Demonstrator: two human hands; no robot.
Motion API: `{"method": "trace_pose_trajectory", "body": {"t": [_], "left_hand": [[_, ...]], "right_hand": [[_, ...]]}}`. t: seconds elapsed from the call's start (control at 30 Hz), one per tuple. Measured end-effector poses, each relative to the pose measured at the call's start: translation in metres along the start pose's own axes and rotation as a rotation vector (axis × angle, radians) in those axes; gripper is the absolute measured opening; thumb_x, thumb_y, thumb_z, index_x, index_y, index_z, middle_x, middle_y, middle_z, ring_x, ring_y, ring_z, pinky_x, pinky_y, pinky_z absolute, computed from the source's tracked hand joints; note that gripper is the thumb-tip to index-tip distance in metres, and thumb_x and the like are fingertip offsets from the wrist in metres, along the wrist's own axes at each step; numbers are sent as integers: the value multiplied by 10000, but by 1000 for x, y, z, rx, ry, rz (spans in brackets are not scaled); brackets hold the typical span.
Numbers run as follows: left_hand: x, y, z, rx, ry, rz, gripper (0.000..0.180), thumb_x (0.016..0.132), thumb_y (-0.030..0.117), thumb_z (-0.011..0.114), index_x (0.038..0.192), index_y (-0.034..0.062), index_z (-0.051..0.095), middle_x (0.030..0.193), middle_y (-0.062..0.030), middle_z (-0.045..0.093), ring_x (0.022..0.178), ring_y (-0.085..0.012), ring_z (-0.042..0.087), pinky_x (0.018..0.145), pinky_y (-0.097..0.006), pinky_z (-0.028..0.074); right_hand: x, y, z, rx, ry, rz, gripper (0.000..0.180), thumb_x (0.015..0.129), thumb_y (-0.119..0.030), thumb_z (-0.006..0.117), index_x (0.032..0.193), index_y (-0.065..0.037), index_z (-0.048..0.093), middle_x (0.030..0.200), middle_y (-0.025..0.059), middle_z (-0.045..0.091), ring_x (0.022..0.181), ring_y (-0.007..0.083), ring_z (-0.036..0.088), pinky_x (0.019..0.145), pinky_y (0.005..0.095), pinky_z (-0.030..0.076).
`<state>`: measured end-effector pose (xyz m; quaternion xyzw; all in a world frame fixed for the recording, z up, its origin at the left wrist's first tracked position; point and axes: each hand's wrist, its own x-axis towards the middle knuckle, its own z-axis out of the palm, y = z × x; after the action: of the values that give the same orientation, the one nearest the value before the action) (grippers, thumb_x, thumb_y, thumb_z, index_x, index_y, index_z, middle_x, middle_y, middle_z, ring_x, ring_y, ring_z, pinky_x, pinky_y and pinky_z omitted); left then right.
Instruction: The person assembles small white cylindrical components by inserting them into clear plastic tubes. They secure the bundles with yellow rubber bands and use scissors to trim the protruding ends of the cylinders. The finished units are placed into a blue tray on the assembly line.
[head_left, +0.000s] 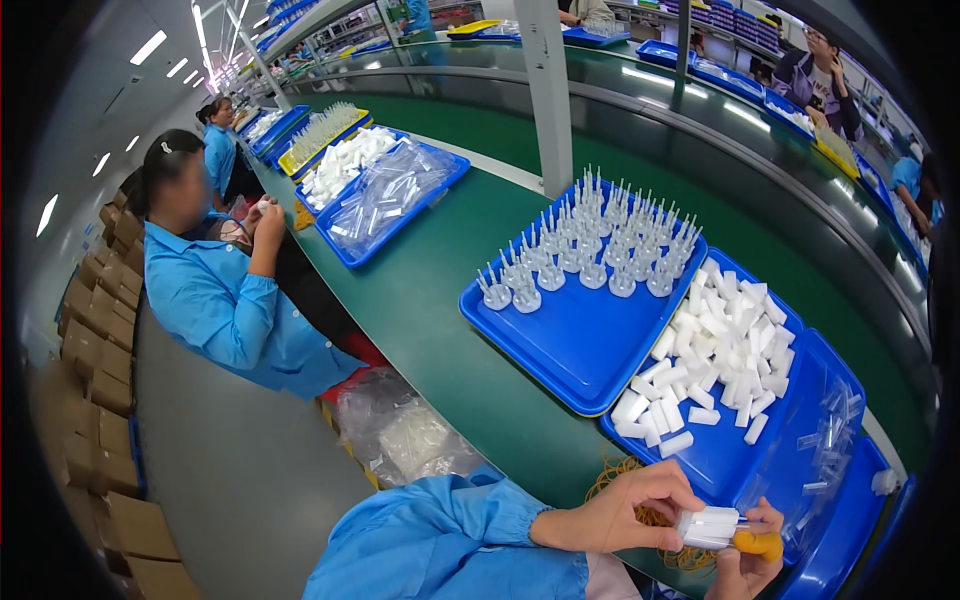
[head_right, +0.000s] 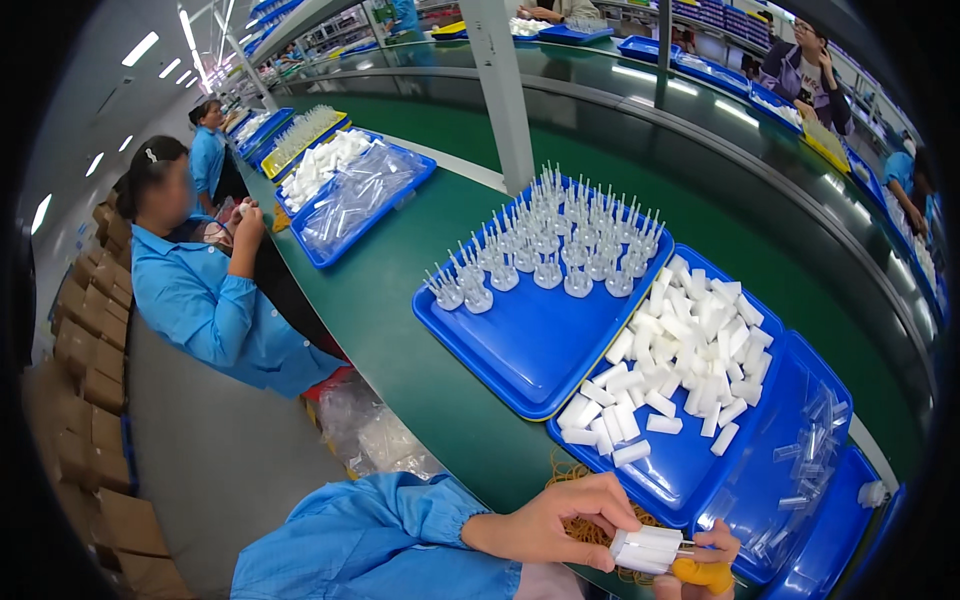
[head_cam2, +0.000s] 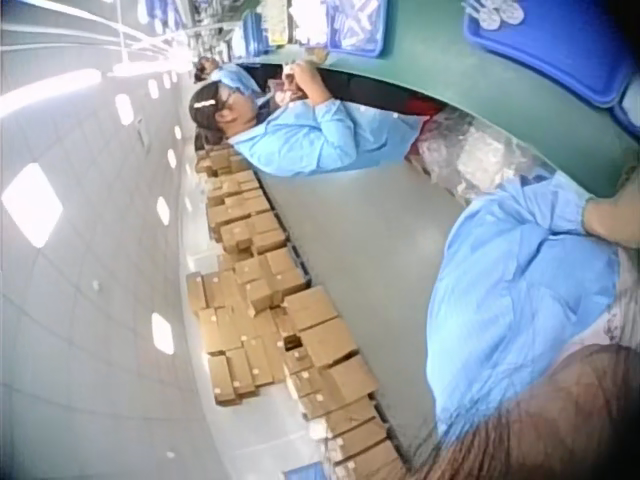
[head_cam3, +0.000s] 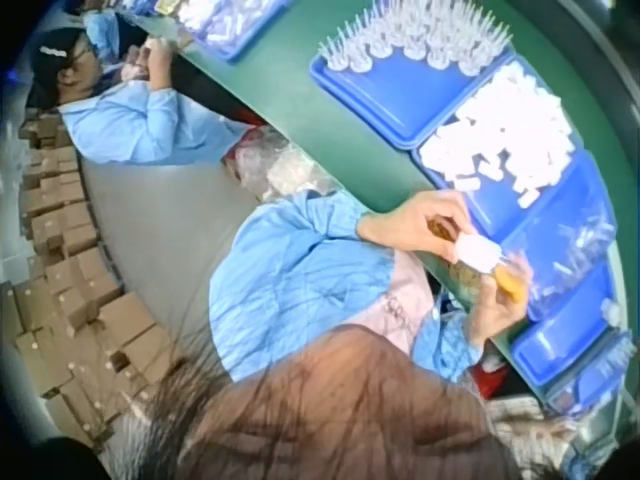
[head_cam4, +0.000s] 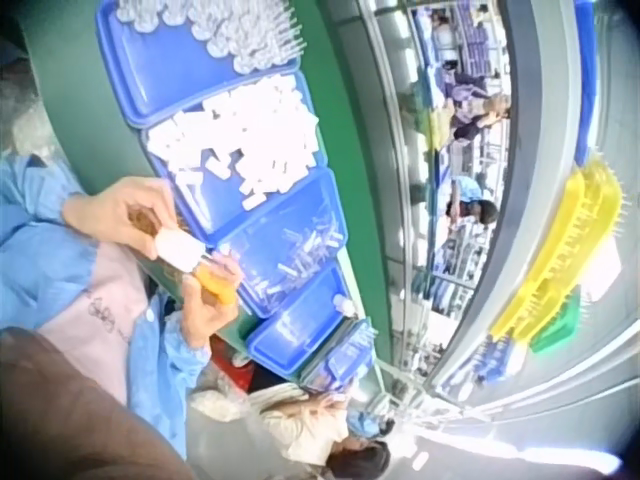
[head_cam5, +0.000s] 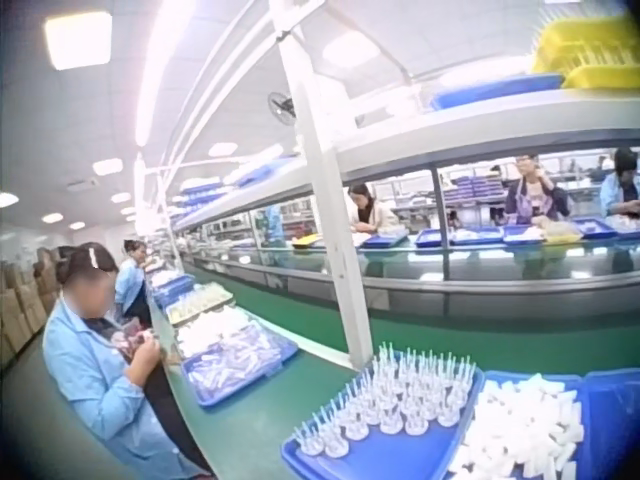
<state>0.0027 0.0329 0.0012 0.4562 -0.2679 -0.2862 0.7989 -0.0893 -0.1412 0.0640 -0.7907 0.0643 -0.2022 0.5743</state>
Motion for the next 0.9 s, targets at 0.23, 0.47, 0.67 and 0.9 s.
{"method": "trace_pose_trajectory", "body": {"t": [0.23,0.47,0.67,0.9], "left_hand": [[12,-5,-5,-165,9,-63,344,819,33,665,1135,-21,538,1108,-76,455,1061,-169,522,929,-295,464],[9,-6,-18,-212,106,-87,376,830,-38,618,1176,-9,473,1164,-77,454,1136,-186,488,990,-317,414],[9,-2,-16,-263,161,-138,378,806,-70,622,1154,-6,490,1170,-72,462,1132,-185,490,979,-313,415],[11,-5,-22,-173,261,-38,420,747,-85,644,1134,12,512,1154,-81,499,1106,-189,513,948,-324,426]], "right_hand": [[17,21,-6,30,-22,3,183,741,-32,524,915,-12,577,954,130,589,994,249,520,957,427,360],[65,75,-28,-451,18,152,438,705,8,613,1140,-2,560,1098,91,533,805,143,497,751,257,417],[57,95,-37,-484,-35,87,456,716,14,620,1165,-32,553,1160,78,477,738,133,489,669,240,428],[54,95,-54,-708,-81,75,323,737,-99,679,1043,-41,598,984,138,560,756,293,578,653,339,468]]}}
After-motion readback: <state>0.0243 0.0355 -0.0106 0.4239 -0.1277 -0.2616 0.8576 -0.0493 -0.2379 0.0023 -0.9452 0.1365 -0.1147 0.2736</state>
